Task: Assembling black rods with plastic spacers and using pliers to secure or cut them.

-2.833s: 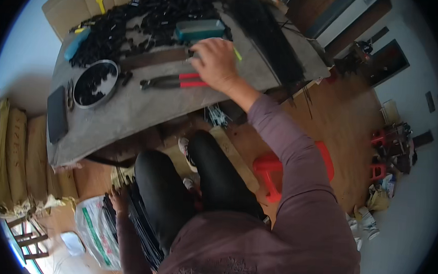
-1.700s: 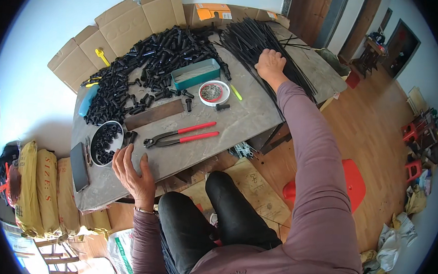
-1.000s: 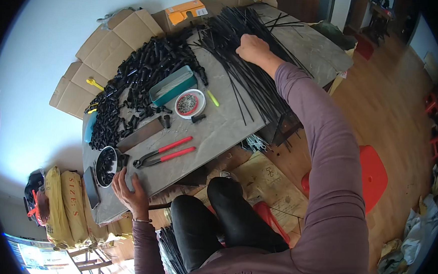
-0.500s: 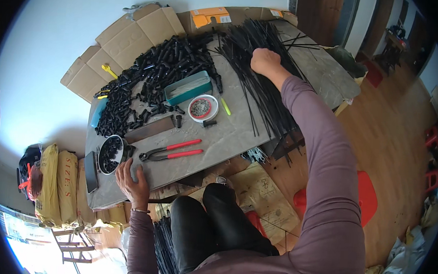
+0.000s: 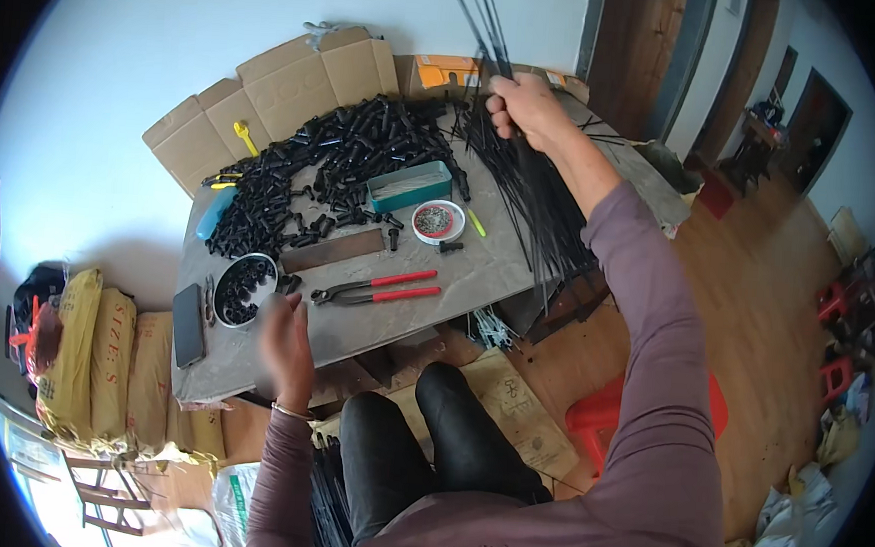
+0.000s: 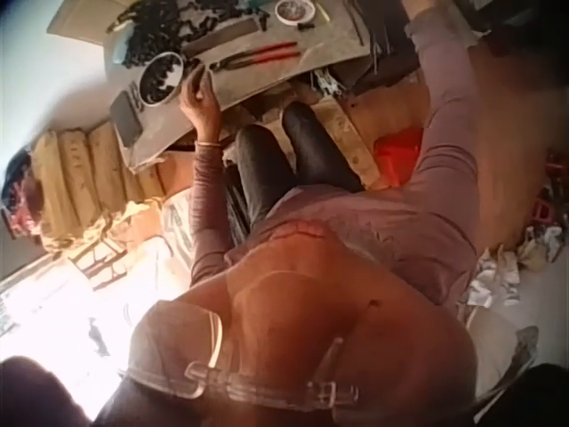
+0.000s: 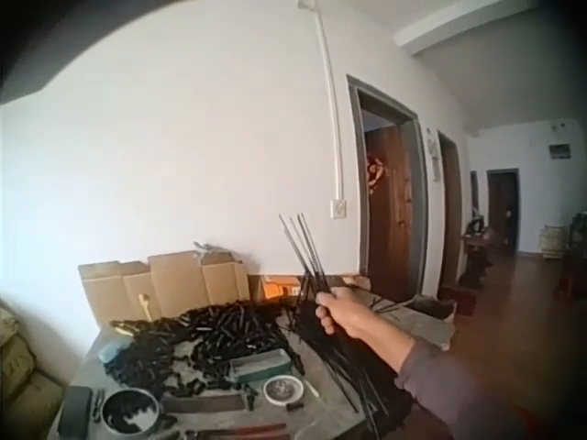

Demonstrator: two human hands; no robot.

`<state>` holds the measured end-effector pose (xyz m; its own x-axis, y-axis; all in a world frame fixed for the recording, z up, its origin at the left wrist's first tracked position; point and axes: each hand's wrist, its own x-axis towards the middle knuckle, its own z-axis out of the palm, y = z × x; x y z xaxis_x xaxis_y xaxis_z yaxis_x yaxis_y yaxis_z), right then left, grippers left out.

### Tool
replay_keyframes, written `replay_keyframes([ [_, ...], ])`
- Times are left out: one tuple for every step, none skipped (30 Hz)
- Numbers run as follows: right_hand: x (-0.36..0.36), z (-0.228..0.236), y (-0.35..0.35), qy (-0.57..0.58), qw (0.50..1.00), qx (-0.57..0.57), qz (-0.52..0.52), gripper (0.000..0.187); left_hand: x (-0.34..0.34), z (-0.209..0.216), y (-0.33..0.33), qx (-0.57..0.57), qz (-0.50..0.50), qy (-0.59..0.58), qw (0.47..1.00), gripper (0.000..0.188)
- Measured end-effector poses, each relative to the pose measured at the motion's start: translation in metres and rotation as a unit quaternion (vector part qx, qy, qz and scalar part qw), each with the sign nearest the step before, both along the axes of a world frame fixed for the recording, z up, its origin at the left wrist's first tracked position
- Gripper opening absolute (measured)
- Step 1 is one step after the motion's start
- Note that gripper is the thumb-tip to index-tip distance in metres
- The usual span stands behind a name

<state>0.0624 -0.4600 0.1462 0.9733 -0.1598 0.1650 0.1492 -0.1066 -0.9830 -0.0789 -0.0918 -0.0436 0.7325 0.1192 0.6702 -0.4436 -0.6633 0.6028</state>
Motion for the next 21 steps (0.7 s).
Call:
replay_keyframes([
  [-0.021, 0.011, 0.022, -0.015, 1.0, -0.013, 0.02, 0.019, -0.009, 0.028, -0.013, -0.151, -0.108, 0.101, 0.977, 0.025],
  [-0.041, 0.018, 0.042, -0.029, 0.998, -0.025, 0.041, 0.02, -0.015, 0.054, -0.026, -0.295, -0.21, 0.197, 0.911, 0.032],
  [-0.057, 0.021, 0.061, -0.033, 0.996, -0.051, 0.069, 0.02, -0.019, 0.075, -0.036, -0.323, -0.286, 0.234, 0.871, 0.042],
  [-0.072, 0.024, 0.08, -0.038, 0.991, -0.074, 0.1, 0.02, -0.023, 0.097, -0.044, -0.348, -0.358, 0.268, 0.824, 0.053],
  [-0.089, 0.022, 0.098, -0.05, 0.985, -0.093, 0.136, 0.019, -0.028, 0.119, -0.063, -0.391, -0.359, 0.255, 0.808, 0.054],
  [-0.107, 0.019, 0.115, -0.064, 0.977, -0.11, 0.171, 0.019, -0.027, 0.135, -0.075, -0.431, -0.36, 0.24, 0.792, 0.055],
  [-0.126, 0.017, 0.129, -0.057, 0.972, -0.14, 0.182, 0.019, -0.018, 0.144, -0.072, -0.43, -0.351, 0.235, 0.798, 0.055],
  [-0.141, 0.01, 0.143, -0.051, 0.964, -0.167, 0.199, 0.02, -0.01, 0.152, -0.065, -0.41, -0.424, 0.26, 0.765, 0.054],
  [-0.152, 0.003, 0.15, -0.057, 0.963, -0.162, 0.208, 0.02, -0.005, 0.158, -0.062, -0.386, -0.498, 0.285, 0.722, 0.053],
  [-0.164, -0.003, 0.152, -0.042, 0.959, -0.127, 0.251, 0.02, -0.008, 0.165, -0.067, -0.383, -0.495, 0.285, 0.726, 0.053],
  [-0.173, -0.007, 0.153, -0.028, 0.951, -0.091, 0.293, 0.02, -0.013, 0.174, -0.074, -0.398, -0.436, 0.242, 0.77, 0.049],
  [-0.176, -0.017, 0.154, -0.03, 0.95, -0.086, 0.299, 0.02, -0.017, 0.18, -0.078, -0.411, -0.371, 0.197, 0.809, 0.046],
  [-0.174, -0.031, 0.155, -0.004, 0.95, -0.067, 0.305, 0.021, -0.011, 0.181, -0.078, -0.451, -0.347, 0.192, 0.8, 0.039],
  [-0.173, -0.042, 0.157, 0.021, 0.949, -0.049, 0.311, 0.021, -0.007, 0.186, -0.077, -0.447, -0.344, 0.19, 0.804, 0.039],
  [-0.175, -0.051, 0.162, 0.021, 0.948, -0.033, 0.315, 0.024, -0.002, 0.191, -0.076, -0.455, -0.33, 0.159, 0.812, 0.041],
  [-0.17, -0.054, 0.166, 0.016, 0.947, -0.025, 0.321, 0.024, 0.003, 0.198, -0.076, -0.461, -0.316, 0.127, 0.819, 0.042],
  [-0.162, -0.056, 0.17, -0.014, 0.947, -0.012, 0.319, 0.025, 0.006, 0.204, -0.076, -0.465, -0.328, 0.111, 0.815, 0.04],
  [-0.153, -0.055, 0.176, -0.042, 0.949, -0.002, 0.314, 0.027, 0.01, 0.214, -0.074, -0.459, -0.327, 0.109, 0.819, 0.04],
  [-0.142, -0.049, 0.184, -0.084, 0.945, 0.023, 0.315, 0.03, 0.011, 0.228, -0.069, -0.404, -0.324, 0.081, 0.852, 0.037],
  [-0.134, -0.039, 0.192, -0.089, 0.943, 0.028, 0.319, 0.03, 0.012, 0.242, -0.065, -0.346, -0.319, 0.053, 0.881, 0.035],
  [-0.127, -0.027, 0.204, -0.132, 0.941, 0.02, 0.31, 0.03, 0.013, 0.255, -0.059, -0.305, -0.324, 0.025, 0.895, 0.032],
])
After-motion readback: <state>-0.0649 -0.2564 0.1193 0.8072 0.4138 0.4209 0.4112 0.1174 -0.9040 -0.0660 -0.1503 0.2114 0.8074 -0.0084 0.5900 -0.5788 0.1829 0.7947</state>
